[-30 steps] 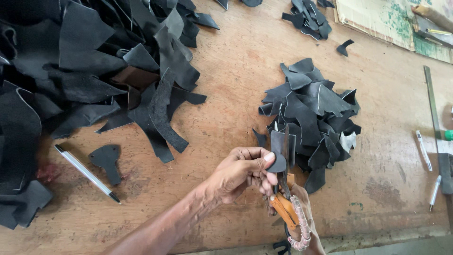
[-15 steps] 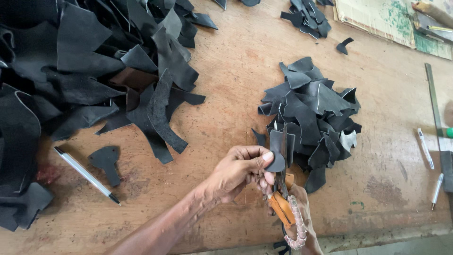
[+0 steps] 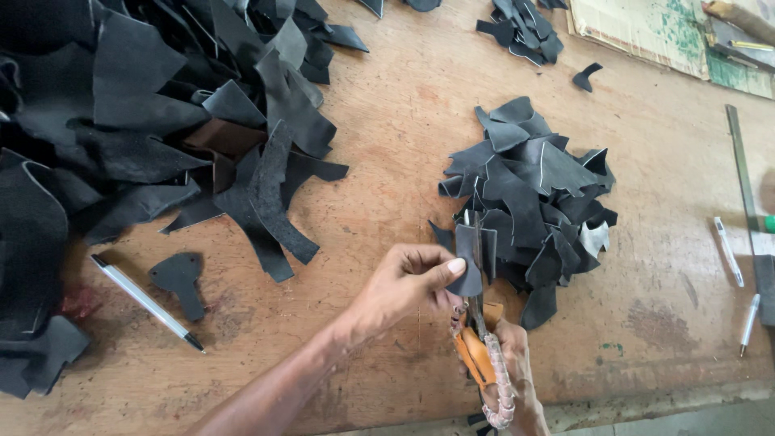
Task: The person uses shears to trim small black rubber pieces on a wooden workbench. They pick up each piece, cut along its edges, and place the trimmed piece into a growing pile. The process repeats with multiple pieces throughout the clip.
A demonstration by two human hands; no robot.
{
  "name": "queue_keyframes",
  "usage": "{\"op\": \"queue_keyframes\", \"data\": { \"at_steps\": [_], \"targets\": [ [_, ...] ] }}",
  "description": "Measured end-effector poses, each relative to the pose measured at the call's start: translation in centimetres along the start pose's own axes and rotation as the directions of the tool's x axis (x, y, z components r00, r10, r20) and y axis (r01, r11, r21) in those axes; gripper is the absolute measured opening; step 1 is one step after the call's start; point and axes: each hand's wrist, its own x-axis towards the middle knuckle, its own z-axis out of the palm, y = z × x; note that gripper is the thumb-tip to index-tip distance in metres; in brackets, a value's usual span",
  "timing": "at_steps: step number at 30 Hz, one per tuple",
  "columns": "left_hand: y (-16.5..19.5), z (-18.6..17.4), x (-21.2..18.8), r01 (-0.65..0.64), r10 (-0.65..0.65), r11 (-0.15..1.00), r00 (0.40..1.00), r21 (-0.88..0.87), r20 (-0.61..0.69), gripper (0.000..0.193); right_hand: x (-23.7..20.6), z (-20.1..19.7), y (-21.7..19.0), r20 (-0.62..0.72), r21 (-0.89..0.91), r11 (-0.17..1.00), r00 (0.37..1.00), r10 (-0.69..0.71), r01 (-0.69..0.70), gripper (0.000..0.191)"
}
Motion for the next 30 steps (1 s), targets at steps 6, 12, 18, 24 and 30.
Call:
{"op": "queue_keyframes", "data": {
  "at_steps": [6,12,18,24,30],
  "targets": [
    [0.3,-0.3,0.2,-0.23,0.221,0.971,0.969,-0.069,-0.11,0.014,-0.6,1.5,-1.3,-0.051,-0.101,0.994,0.998,0.035,-0.04,0.017],
    [0.0,-0.5,0.4,-0.18,0.166,0.968,0.982,-0.177,-0.092,0.015,-0.5,1.4,-1.2,-0.008,-0.151,0.988,1.0,-0.019,0.017,0.02],
    [-0.3,-0.7,0.5,-0.199,0.183,0.954,0.979,-0.223,-0.093,0.014,-0.4,1.3,-0.7,-0.034,-0.12,0.993,0.999,0.006,-0.01,0.019],
    [-0.5,-0.9,0.8,-0.2,0.184,0.953,0.979,-0.226,-0.092,0.011,-0.4,1.4,-0.2,-0.039,-0.093,0.995,0.999,0.021,-0.024,0.02],
    [-0.8,-0.8,0.8,-0.169,0.156,0.966,0.985,-0.198,-0.076,0.01,-0.7,1.8,0.5,-0.062,-0.077,0.997,0.998,0.027,-0.031,0.021]
  ]
}}
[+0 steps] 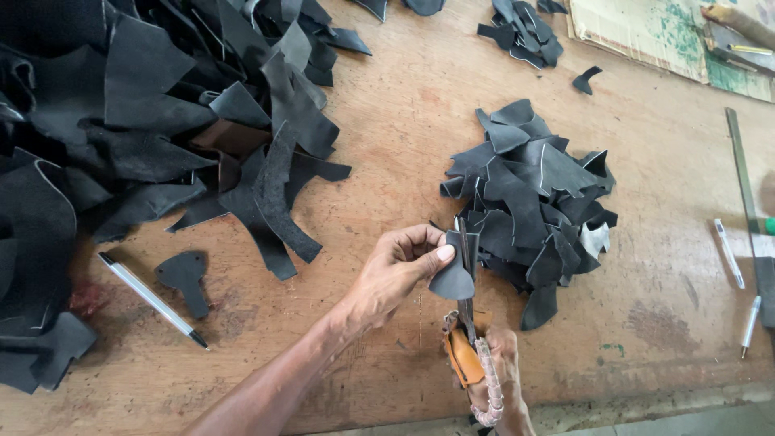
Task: The person uses shears to trim small black rubber pieces on a wooden workbench. They pick up each piece, cut along its edges, and place the trimmed piece into a growing pile. The process repeats with multiple pieces throughout the clip.
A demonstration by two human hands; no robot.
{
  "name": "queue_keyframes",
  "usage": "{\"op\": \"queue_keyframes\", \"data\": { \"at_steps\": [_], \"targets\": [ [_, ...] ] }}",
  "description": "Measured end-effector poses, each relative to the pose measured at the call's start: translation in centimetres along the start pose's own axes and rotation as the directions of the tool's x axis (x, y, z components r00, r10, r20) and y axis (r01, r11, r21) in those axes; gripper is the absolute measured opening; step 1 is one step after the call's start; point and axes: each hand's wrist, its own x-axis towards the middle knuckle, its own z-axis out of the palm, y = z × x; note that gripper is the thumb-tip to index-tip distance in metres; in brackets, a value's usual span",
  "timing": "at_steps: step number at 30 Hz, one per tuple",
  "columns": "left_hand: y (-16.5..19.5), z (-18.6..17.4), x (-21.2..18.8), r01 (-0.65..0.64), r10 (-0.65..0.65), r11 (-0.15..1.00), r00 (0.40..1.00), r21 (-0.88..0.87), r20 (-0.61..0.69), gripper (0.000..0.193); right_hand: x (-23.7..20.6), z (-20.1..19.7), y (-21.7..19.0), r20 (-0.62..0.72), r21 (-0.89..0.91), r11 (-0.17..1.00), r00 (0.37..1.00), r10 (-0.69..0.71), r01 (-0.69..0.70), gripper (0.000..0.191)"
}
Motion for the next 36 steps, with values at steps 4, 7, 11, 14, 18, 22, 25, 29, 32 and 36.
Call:
{"op": "queue_keyframes", "data": {
  "at_steps": [4,7,11,14,18,22,25,29,32,36],
  "targets": [
    [0.1,0.0,0.1,-0.023,0.023,0.998,1.0,0.065,-0.007,0.011,0.2,-0.1,-0.1,0.007,0.006,1.0,1.0,0.0,0.0,0.022],
    [0.2,0.2,-0.1,-0.016,0.013,0.995,0.999,0.093,0.031,0.013,0.5,-0.4,-0.5,0.004,0.057,0.998,1.0,0.022,-0.022,0.023],
    [0.1,0.7,-0.6,0.039,-0.042,0.998,0.996,0.04,0.079,0.014,0.6,-0.5,-0.5,-0.009,0.066,0.998,1.0,0.003,-0.002,0.024],
    [0.2,0.7,-0.6,0.044,-0.044,0.999,0.993,0.0,0.112,0.016,0.5,-0.3,0.2,-0.021,-0.022,0.997,0.997,-0.076,0.076,0.022],
    [0.3,0.6,-0.6,0.093,-0.101,0.991,0.992,0.099,0.076,0.018,0.8,-0.5,1.4,-0.09,0.321,0.941,0.986,0.142,-0.106,0.035],
    [0.9,0.6,-0.5,0.095,-0.102,0.992,0.992,0.087,0.078,0.02,1.2,-1.4,1.3,-0.135,0.067,0.998,0.991,0.005,0.004,0.014],
    [1.6,0.4,-0.6,0.121,-0.125,0.99,0.99,0.076,0.059,0.022,1.1,-2.7,0.2,-0.017,0.251,0.968,1.0,0.021,-0.016,0.018],
    [2.2,0.4,-0.7,0.089,-0.097,0.98,0.995,0.18,0.033,0.018,0.3,-4.3,-1.9,0.165,0.067,0.998,0.986,0.003,-0.014,0.016],
    [2.2,0.5,-0.6,0.068,-0.073,0.97,0.997,0.233,0.01,0.016,-0.1,-4.4,-3.3,0.129,-0.058,0.98,0.972,0.196,-0.19,0.017],
    [2.4,0.7,-0.6,0.074,-0.075,0.953,0.997,0.295,-0.01,0.018,-0.3,-3.7,-4.8,0.142,-0.219,0.969,0.979,0.145,-0.112,0.014]
  ]
}}
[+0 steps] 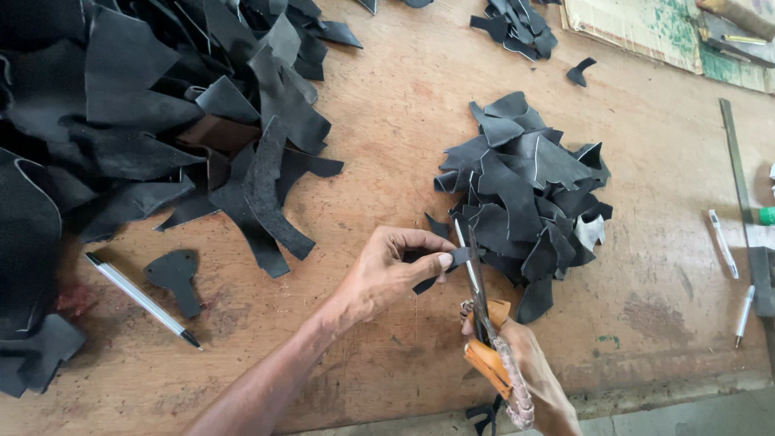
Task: The person uses shears to trim small black rubber pieces on a wooden workbench. They pick up each piece, cut along its edges, and place the trimmed piece into a growing pile. The process repeats with multiple pieces throughout the clip.
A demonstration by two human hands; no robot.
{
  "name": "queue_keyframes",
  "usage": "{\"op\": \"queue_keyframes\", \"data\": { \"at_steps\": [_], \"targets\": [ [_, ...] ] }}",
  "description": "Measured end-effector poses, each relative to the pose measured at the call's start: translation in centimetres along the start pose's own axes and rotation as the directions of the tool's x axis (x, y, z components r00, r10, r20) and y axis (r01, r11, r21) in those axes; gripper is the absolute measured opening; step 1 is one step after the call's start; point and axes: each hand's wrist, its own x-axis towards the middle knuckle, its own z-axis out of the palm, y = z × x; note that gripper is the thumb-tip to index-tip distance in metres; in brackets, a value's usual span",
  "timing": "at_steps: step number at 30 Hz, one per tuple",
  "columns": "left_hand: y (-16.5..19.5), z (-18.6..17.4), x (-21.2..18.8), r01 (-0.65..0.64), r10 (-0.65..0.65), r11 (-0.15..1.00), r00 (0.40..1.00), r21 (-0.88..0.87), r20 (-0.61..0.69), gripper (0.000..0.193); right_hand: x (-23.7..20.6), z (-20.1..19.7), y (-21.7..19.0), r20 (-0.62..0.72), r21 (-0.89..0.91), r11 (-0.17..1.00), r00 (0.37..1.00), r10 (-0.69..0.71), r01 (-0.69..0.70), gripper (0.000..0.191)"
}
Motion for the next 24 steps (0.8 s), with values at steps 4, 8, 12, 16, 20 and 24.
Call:
{"op": "queue_keyframes", "data": {
  "at_steps": [4,8,12,16,20,24],
  "targets": [
    [0.5,-0.1,-0.1,0.018,-0.018,0.999,1.0,0.039,-0.007,0.019,-0.5,0.1,-1.4,0.008,-0.158,0.984,0.997,-0.08,0.08,0.016],
    [1.0,0.0,-0.3,0.052,-0.051,0.996,0.999,0.077,-0.012,0.02,-0.7,0.0,-2.1,0.021,-0.155,0.978,0.99,-0.137,0.138,0.018],
    [1.0,0.1,-0.2,0.058,-0.058,0.996,0.998,0.074,-0.007,0.02,-0.5,0.1,-1.8,0.011,-0.162,0.975,0.988,-0.152,0.151,0.02],
    [0.8,0.1,-0.1,0.051,-0.051,0.997,0.999,0.058,-0.002,0.02,-0.3,0.0,-1.3,0.007,-0.161,0.98,0.993,-0.119,0.118,0.019],
    [0.7,0.3,-0.1,0.06,-0.06,0.996,0.998,0.069,-0.001,0.02,-0.3,-0.1,-1.1,0.016,-0.149,0.983,0.994,-0.109,0.11,0.018],
    [0.8,0.4,-0.1,0.077,-0.077,0.992,0.997,0.096,-0.004,0.02,-0.5,-0.4,-1.0,0.019,-0.162,0.985,0.999,-0.051,0.054,0.021]
  ]
}}
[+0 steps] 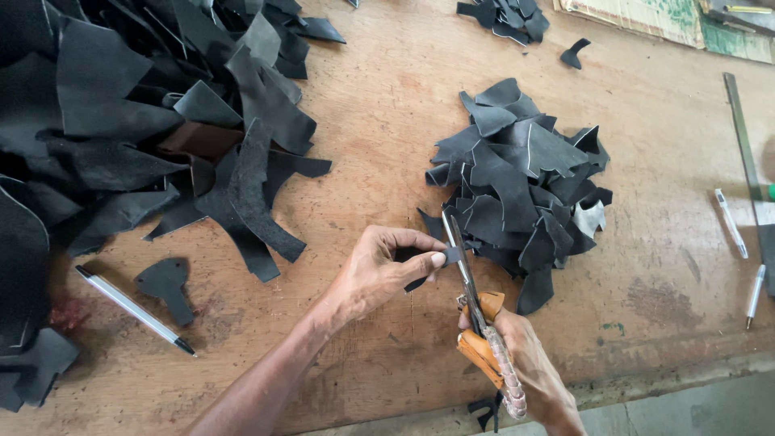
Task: The person uses shears to trim small black rubber pieces on a wooden workbench. They pick up each piece, cut along its edges, and place the trimmed piece into a growing pile. The process repeats with multiple pieces throughout the clip.
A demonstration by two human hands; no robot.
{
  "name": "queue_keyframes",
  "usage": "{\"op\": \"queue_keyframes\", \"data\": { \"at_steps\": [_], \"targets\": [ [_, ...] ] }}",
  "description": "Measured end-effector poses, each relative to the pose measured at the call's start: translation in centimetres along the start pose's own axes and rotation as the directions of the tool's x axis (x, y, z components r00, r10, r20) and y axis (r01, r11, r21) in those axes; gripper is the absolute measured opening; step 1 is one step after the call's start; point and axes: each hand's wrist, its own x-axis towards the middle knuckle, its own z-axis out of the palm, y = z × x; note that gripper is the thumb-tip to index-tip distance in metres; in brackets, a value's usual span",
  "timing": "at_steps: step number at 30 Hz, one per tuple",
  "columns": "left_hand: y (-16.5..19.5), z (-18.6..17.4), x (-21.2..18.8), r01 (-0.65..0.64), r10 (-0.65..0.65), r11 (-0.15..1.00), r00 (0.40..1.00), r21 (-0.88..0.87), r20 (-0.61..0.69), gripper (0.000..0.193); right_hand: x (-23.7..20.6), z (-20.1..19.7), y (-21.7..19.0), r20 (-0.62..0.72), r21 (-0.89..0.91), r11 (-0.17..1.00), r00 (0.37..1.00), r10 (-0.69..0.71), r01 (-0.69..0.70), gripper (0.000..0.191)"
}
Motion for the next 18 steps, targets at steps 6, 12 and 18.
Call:
{"op": "queue_keyframes", "data": {
  "at_steps": [6,12,18],
  "targets": [
    [0.1,0.0,-0.1,-0.024,0.025,1.0,1.0,-0.009,0.009,0.02,0.0,-0.5,1.1,0.02,0.058,0.996,0.997,-0.071,0.07,0.031],
    [0.0,0.0,-0.1,-0.028,0.027,0.999,0.999,0.028,0.021,0.019,1.0,0.5,3.1,-0.027,0.039,0.994,0.995,-0.097,0.098,0.025],
    [-1.1,0.2,0.2,0.008,-0.007,1.0,0.997,-0.013,0.072,0.019,0.5,0.8,5.1,-0.032,0.011,0.991,0.99,-0.135,0.135,0.019]
  ]
}}
